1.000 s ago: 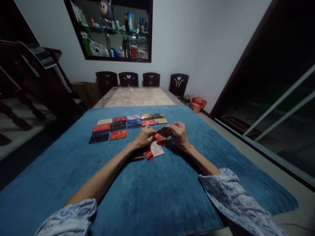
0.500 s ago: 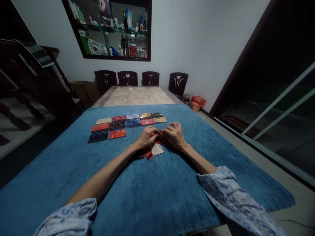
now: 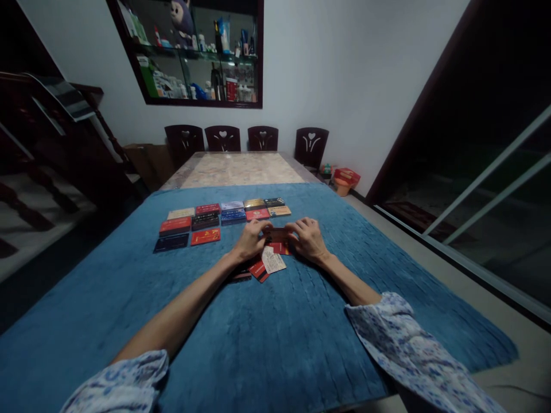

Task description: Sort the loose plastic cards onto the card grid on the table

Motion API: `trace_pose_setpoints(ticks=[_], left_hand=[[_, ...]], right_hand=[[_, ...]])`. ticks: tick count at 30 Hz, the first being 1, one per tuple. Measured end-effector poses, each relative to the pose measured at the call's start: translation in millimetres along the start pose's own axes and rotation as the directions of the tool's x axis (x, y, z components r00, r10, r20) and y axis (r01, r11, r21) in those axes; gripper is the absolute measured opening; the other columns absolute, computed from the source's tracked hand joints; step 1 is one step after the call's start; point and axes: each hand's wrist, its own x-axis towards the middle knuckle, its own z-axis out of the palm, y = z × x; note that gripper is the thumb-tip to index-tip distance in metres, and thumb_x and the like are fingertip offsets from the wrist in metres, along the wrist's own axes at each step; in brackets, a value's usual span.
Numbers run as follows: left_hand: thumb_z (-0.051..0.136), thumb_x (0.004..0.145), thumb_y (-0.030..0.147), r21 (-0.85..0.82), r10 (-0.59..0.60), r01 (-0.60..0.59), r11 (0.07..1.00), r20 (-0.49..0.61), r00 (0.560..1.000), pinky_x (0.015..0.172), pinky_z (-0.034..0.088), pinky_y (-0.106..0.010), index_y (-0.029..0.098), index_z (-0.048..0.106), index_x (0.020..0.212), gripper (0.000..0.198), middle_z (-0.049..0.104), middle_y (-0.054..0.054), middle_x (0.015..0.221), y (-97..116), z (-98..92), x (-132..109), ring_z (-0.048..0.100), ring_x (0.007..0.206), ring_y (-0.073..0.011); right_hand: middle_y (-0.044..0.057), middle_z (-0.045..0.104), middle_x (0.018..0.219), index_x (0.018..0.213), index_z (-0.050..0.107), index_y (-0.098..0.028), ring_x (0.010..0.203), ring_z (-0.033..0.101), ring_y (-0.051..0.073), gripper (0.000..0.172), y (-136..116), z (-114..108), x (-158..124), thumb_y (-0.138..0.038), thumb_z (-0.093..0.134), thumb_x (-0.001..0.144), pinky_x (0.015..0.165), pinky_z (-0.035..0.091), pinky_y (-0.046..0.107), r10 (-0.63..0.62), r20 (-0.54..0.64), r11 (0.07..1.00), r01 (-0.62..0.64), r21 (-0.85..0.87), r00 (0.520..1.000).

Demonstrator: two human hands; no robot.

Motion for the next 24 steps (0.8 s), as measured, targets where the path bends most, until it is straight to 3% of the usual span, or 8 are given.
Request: trace_pose_setpoints(ticks=[11, 24], left_hand=[[0.061, 0.080, 0.017, 0.162, -0.098, 0.078, 0.984, 0.117, 0.988, 0.093, 0.044, -0.044, 0.019, 0.061, 0.124, 0.044, 0.070, -0.010, 0.115, 9, -0.6, -4, 0.059, 0.106, -0.0278], [0.064, 0.080, 0.025, 0.186, -0.143, 0.114, 0.976, 0.149, 0.978, 0.095, 0.040, -0.046, 0.017, 0.058, 0.130, 0.051, 0.066, -0.012, 0.111, 5, 4.4, -5, 0.057, 0.107, -0.0297]], right_hand=[[0.015, 0.063, 0.116, 0.129, 0.059, -0.017, 0.107, 0.046, 0.030, 0.046, -2, -3, 0, -0.037, 0.060, 0.087, 0.088, 0.033, 0.041, 0.012, 0.123, 1.000, -0.012, 0.001, 0.992], [0.017, 0.062, 0.126, 0.138, 0.056, -0.016, 0.111, 0.045, 0.031, 0.055, 14, 1, -1, -0.046, 0.057, 0.092, 0.093, 0.032, 0.044, -0.042, 0.180, 0.999, 0.042, 0.001, 0.983]])
